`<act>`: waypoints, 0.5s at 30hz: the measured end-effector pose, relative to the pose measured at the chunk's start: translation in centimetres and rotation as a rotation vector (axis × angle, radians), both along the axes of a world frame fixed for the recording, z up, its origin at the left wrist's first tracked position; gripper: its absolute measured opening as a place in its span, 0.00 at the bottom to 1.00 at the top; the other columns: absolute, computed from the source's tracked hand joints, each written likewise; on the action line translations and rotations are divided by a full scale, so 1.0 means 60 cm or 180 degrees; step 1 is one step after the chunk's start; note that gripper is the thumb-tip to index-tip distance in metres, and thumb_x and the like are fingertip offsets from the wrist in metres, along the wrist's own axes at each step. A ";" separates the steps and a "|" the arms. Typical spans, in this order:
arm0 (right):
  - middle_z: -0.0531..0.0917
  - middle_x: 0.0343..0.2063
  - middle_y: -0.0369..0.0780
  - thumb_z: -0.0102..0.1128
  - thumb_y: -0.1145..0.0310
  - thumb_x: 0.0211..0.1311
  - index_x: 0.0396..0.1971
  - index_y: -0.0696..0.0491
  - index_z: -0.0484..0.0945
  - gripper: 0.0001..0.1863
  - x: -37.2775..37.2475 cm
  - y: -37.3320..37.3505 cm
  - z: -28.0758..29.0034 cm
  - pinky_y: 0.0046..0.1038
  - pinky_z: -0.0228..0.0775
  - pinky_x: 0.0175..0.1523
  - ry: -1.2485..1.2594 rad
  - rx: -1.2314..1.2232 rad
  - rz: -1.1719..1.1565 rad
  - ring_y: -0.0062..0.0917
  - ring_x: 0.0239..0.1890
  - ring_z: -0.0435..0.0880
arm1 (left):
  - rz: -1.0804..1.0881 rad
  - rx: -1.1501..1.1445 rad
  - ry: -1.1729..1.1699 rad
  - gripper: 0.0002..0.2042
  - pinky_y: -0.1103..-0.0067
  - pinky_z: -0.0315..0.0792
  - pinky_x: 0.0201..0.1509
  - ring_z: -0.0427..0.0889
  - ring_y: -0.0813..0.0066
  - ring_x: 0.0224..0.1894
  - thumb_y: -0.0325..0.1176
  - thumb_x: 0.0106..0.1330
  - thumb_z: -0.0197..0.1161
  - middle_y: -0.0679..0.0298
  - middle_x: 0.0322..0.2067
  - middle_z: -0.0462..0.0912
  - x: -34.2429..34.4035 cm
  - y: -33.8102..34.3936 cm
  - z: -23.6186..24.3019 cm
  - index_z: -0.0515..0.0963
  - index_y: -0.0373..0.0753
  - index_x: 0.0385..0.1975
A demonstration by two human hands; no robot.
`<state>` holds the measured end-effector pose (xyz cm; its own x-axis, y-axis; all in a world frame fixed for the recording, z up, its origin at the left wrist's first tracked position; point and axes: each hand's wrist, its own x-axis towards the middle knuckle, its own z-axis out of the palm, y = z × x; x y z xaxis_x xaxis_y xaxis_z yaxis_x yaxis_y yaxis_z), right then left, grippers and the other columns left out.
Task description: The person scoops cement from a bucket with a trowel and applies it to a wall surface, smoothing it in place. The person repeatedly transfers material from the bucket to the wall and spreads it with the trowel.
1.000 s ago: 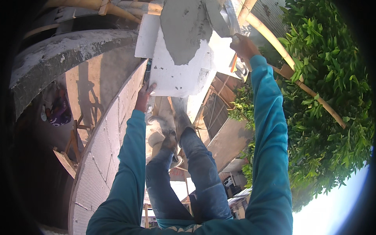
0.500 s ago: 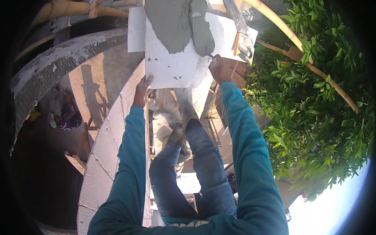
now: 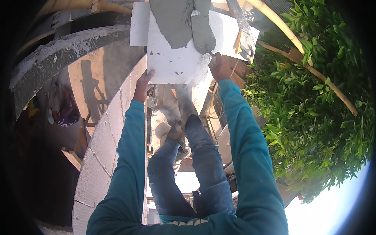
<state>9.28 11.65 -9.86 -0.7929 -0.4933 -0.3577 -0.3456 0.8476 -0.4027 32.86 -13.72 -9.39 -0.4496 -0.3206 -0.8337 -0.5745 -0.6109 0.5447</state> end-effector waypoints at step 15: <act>0.83 0.23 0.47 0.59 0.65 0.59 0.41 0.58 0.73 0.15 -0.048 -0.144 0.091 0.34 0.77 0.23 -0.1509 -0.0352 -0.0720 0.34 0.16 0.83 | 0.0158 -0.0249 0.0195 0.32 0.78 0.67 0.60 0.75 0.75 0.54 0.46 0.63 0.69 0.60 0.54 0.80 0.013 0.015 0.009 0.71 0.35 0.64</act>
<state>6.37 3.02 -4.39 -0.6478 -0.3838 -0.6581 0.0823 0.8235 -0.5613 33.65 -12.83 -8.85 -0.4809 -0.4066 -0.7768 -0.5089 -0.5920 0.6249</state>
